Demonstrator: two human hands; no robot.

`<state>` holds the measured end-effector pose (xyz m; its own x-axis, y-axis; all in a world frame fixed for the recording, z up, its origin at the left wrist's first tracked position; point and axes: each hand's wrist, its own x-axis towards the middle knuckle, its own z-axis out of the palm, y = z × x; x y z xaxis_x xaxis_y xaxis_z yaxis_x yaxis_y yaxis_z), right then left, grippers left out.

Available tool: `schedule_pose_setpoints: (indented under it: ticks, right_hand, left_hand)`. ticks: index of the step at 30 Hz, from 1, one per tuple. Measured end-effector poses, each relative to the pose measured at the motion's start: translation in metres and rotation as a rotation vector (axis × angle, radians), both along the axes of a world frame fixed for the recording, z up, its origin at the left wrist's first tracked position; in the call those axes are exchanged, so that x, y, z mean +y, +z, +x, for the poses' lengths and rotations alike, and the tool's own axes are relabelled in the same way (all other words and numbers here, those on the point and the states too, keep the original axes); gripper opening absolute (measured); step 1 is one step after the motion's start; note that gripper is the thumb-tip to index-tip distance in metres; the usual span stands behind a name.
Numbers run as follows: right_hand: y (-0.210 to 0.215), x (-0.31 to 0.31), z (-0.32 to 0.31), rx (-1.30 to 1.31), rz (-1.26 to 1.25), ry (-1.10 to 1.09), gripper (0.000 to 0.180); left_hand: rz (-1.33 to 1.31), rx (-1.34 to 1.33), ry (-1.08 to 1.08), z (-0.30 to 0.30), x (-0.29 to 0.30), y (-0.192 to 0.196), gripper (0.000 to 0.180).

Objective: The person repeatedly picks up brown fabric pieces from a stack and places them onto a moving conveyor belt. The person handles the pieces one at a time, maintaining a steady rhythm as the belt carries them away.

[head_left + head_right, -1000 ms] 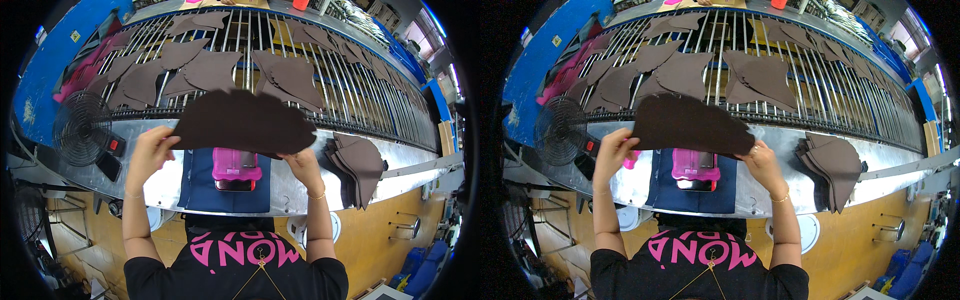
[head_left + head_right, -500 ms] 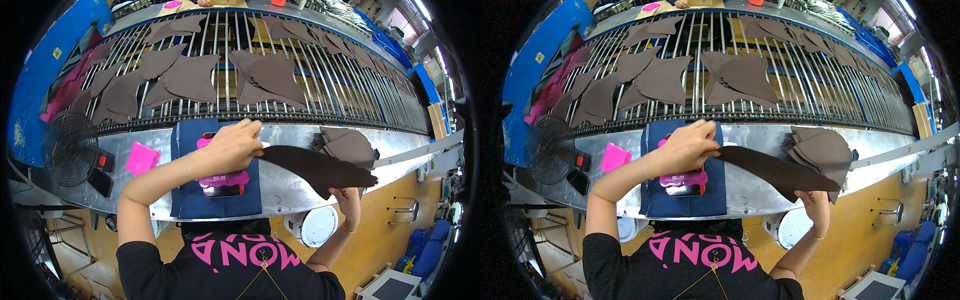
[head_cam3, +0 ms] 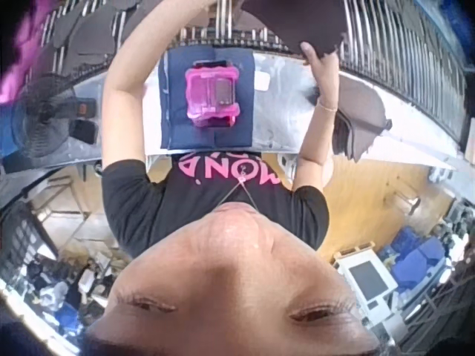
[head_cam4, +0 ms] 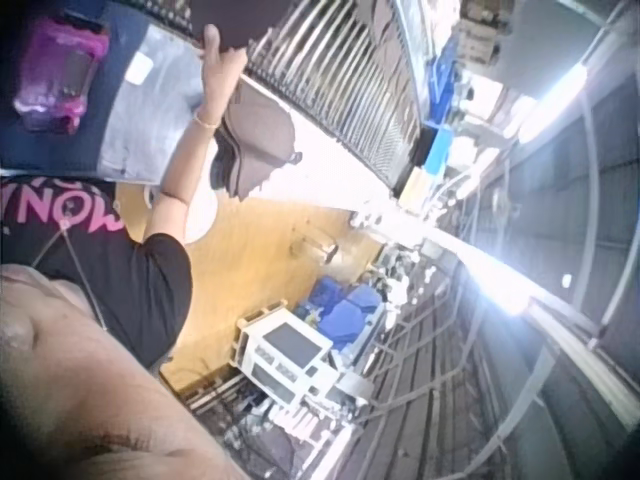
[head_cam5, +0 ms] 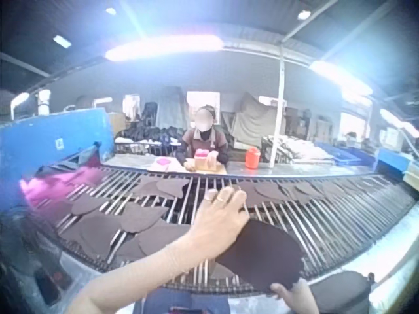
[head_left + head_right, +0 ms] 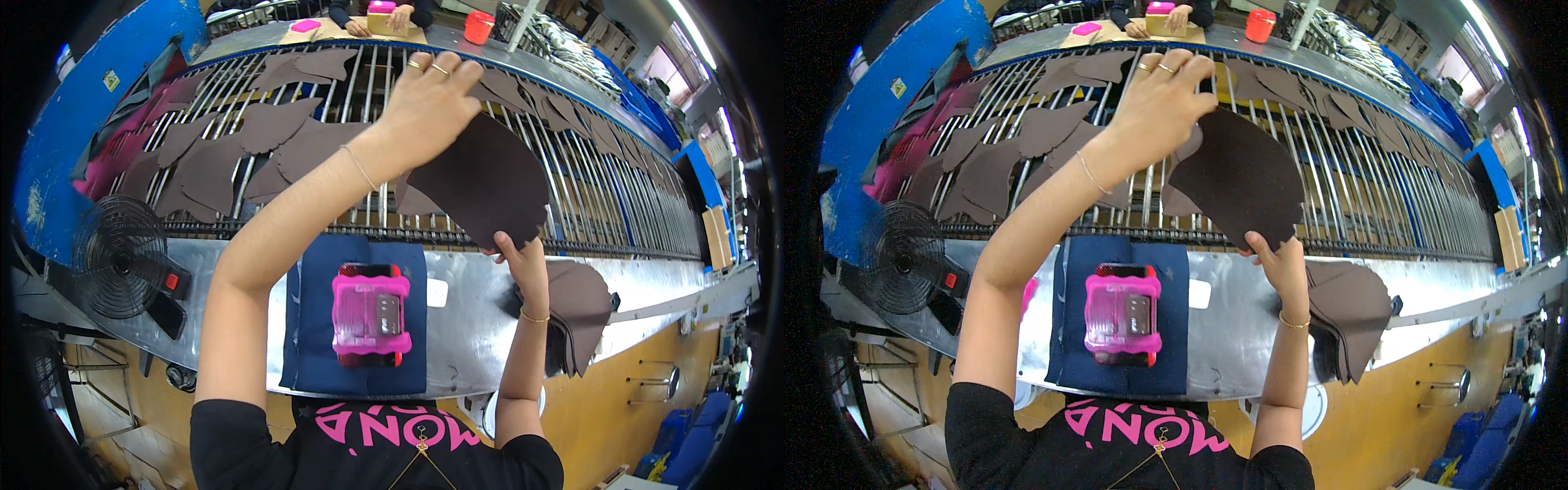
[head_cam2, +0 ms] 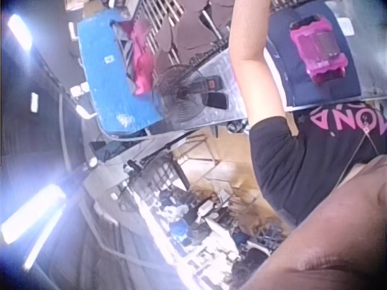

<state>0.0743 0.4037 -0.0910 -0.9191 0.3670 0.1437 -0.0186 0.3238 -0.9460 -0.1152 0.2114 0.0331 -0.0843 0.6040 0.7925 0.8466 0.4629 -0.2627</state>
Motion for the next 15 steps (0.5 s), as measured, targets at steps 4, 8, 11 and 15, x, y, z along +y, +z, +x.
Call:
schedule_pose_setpoints:
  ticks: [4, 8, 11, 15]
  right_hand:
    - [-0.004, -0.007, -0.049, 0.085, 0.019, 0.051, 0.042]
    - [0.008, -0.032, -0.096, 0.062, 0.013, 0.028, 0.037]
    - [-0.010, -0.041, -0.140, 0.019, -0.188, 0.063, 0.038]
    - [-0.040, -0.074, -0.194, -0.013, -0.563, 0.070, 0.042]
  left_hand:
    - [-0.077, 0.037, 0.152, -0.048, -0.034, 0.004, 0.014]
    - [-0.090, 0.165, 0.221, -0.073, -0.054, 0.007, 0.011]
    - [-0.043, 0.128, 0.263, -0.086, -0.054, -0.001, 0.027]
    - [0.153, 0.008, 0.224, -0.088, -0.065, -0.008, 0.055]
